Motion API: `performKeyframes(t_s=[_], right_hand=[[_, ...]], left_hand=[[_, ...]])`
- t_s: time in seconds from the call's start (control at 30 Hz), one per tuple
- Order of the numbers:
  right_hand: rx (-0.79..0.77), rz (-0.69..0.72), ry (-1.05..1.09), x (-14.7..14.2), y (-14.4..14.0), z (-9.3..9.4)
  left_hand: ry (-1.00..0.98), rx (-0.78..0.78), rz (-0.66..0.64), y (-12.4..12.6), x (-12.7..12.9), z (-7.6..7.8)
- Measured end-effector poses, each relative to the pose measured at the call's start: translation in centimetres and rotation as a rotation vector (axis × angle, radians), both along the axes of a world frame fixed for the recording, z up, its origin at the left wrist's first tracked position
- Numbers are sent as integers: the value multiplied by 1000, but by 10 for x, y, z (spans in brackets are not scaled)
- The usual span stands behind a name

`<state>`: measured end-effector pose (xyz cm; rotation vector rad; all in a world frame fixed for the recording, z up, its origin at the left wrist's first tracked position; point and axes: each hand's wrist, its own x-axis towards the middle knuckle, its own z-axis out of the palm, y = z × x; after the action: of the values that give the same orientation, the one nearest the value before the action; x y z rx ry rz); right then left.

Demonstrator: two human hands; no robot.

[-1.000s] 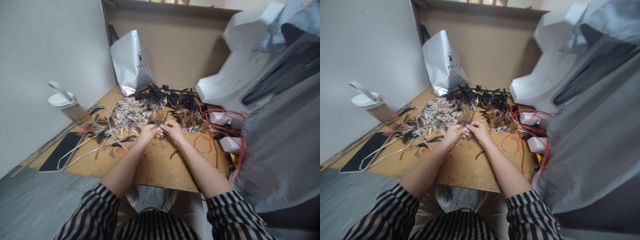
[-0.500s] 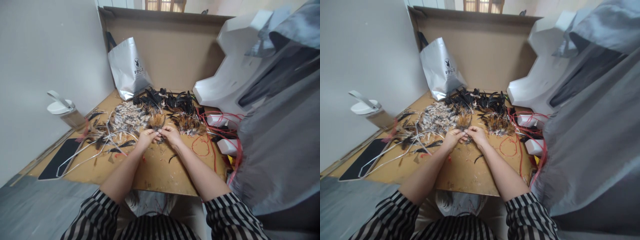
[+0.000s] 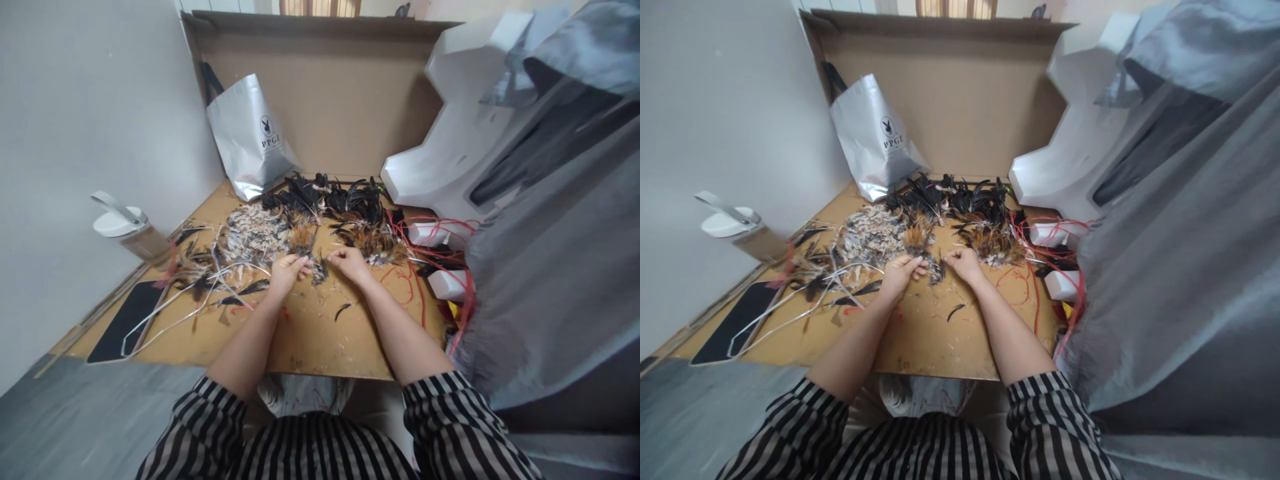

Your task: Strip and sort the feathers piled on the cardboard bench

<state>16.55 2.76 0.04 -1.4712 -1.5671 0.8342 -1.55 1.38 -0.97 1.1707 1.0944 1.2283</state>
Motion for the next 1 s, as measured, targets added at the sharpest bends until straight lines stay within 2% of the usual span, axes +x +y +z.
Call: performKeyframes(t_s=[0.1, 0.17, 0.37, 0.57, 0.73, 0.87, 1.0], right_hand=[[-20, 10, -319, 4, -1, -2], [-43, 28, -440, 1, -4, 0], [-96, 62, -524, -10, -14, 13], [-94, 79, -595, -6, -22, 31], [-102, 162, -821, -14, -42, 44], [-53, 186, -930, -25, -50, 42], [-10, 73, -847, -19, -44, 30]], left_hand=[[-40, -17, 23, 1, 0, 0], [-71, -29, 27, 1, 0, 0], [-90, -82, 18, 2, 2, 2], [-151, -93, 8, 1, 2, 2], [-186, -124, 16, 1, 5, 2], [-203, -128, -10, 0, 5, 3], [-208, -126, -38, -1, 4, 3]])
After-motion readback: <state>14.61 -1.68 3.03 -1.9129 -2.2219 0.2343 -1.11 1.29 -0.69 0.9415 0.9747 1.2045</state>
